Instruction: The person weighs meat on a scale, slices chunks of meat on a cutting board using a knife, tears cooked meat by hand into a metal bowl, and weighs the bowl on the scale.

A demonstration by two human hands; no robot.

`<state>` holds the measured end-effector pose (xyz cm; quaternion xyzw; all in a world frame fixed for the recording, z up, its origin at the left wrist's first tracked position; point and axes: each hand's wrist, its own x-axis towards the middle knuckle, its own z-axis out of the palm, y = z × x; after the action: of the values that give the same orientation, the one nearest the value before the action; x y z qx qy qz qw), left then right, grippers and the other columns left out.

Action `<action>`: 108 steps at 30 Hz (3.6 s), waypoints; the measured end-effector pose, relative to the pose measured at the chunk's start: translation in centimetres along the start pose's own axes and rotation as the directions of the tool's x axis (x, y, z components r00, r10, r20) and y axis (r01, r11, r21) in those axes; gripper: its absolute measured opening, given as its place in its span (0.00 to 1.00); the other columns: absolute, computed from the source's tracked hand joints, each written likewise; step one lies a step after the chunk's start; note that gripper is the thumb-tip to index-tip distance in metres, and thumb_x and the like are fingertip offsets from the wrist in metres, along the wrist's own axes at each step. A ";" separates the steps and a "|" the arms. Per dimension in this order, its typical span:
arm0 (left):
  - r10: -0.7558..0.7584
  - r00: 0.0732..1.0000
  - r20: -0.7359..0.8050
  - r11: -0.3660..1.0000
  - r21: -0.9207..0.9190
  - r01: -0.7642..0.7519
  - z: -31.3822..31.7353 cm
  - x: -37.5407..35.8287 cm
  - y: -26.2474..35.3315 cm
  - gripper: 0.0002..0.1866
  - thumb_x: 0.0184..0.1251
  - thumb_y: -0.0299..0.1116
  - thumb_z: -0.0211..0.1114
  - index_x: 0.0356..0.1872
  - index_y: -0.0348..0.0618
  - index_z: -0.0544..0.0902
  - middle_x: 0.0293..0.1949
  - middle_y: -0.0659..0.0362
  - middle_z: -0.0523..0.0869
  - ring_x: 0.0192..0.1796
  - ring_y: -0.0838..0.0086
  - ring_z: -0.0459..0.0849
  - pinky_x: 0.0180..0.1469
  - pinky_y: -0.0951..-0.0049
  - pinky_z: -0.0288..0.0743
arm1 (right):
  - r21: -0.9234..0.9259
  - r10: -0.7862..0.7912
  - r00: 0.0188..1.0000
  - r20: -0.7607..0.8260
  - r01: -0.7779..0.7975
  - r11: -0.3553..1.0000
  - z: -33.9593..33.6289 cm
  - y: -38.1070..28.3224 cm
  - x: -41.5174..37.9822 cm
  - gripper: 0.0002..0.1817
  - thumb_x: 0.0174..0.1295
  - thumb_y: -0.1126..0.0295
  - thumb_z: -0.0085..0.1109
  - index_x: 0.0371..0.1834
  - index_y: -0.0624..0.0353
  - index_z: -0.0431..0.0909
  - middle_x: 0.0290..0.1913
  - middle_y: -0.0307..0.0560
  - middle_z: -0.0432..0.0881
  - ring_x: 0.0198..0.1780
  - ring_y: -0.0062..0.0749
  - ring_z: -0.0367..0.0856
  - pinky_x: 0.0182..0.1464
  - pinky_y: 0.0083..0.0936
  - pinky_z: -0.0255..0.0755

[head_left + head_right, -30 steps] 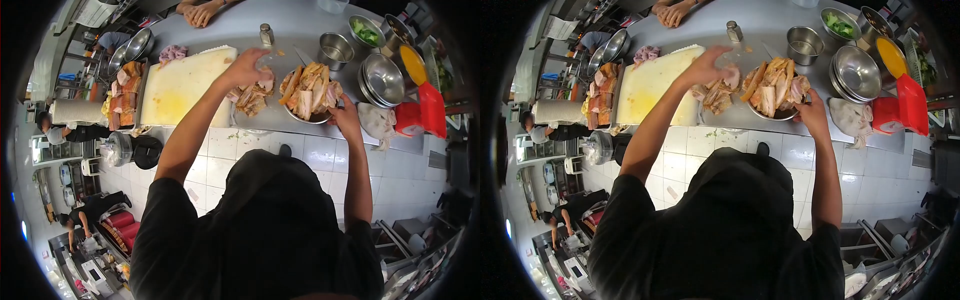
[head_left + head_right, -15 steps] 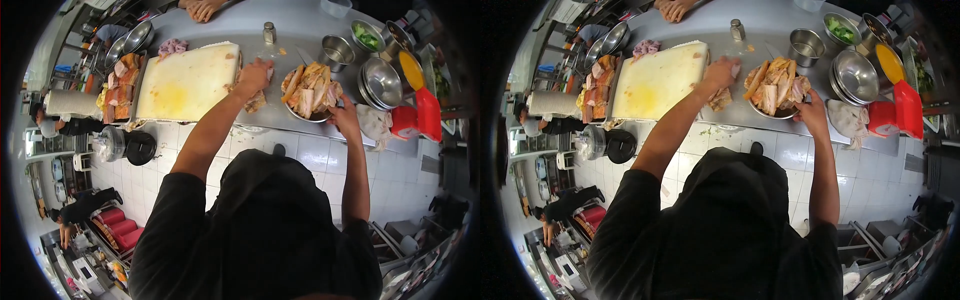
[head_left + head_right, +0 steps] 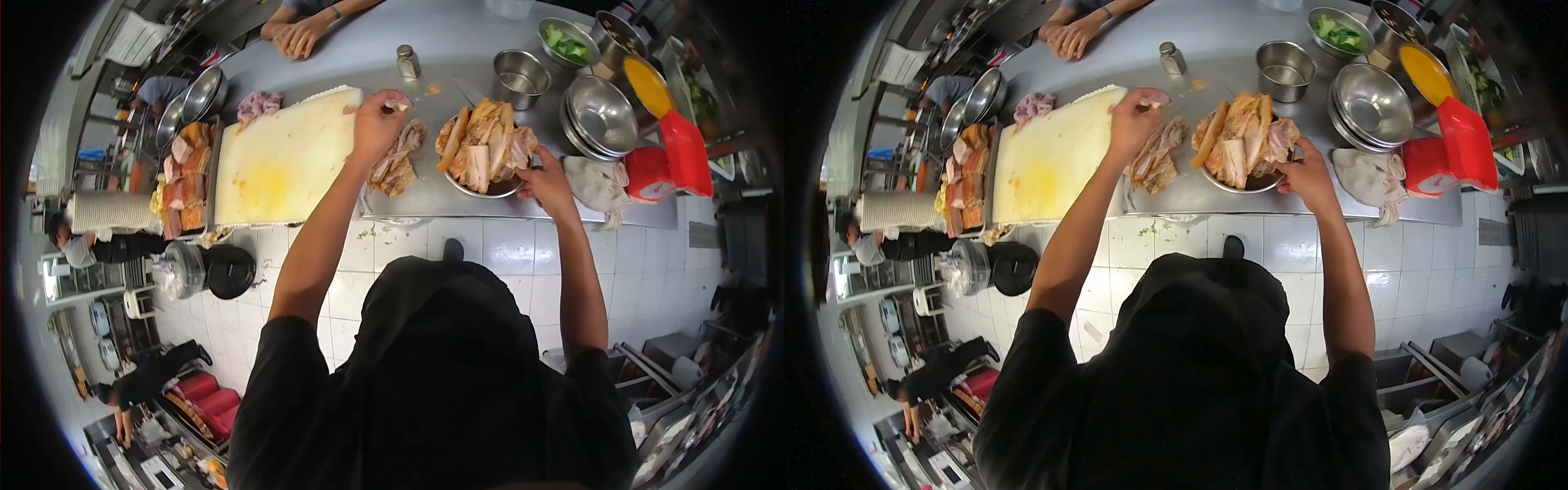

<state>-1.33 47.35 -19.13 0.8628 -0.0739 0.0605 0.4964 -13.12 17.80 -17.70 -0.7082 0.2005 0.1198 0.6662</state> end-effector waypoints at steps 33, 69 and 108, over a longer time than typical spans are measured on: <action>-0.308 0.921 0.239 0.668 0.744 0.030 -0.2 -6.8 1.5 0.60 0.31 0.41 0.79 0.72 0.53 0.53 0.62 0.44 0.62 0.64 0.43 0.65 0.60 0.46 0.65 | 0.018 0.024 0.999 0.042 -0.025 1.000 -0.4 0.4 0.3 0.31 0.57 0.78 0.56 0.67 0.62 0.61 0.33 0.51 0.80 0.26 0.28 0.80 0.26 0.25 0.79; -0.071 0.983 0.167 0.802 -0.576 0.156 0.1 -2.1 11.3 0.29 0.45 0.19 0.68 0.51 0.44 0.69 0.40 0.59 0.79 0.38 0.73 0.79 0.37 0.75 0.76 | -0.009 0.037 0.998 0.060 -0.036 0.999 -0.7 0.2 0.7 0.32 0.58 0.77 0.58 0.67 0.61 0.60 0.34 0.50 0.80 0.26 0.27 0.80 0.26 0.23 0.78; -0.367 0.886 0.284 0.657 -0.595 0.463 6.4 -3.8 5.3 0.27 0.71 0.50 0.51 0.60 0.39 0.74 0.60 0.54 0.75 0.60 0.66 0.73 0.65 0.67 0.62 | 0.068 -0.023 0.999 0.035 0.020 0.997 0.5 1.5 0.6 0.33 0.56 0.78 0.55 0.68 0.58 0.61 0.42 0.49 0.81 0.29 0.29 0.81 0.26 0.24 0.79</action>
<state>-5.88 39.43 -18.52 0.6328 0.0747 -0.1439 0.7572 -13.24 18.17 -19.38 -0.6853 0.1849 0.1183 0.6944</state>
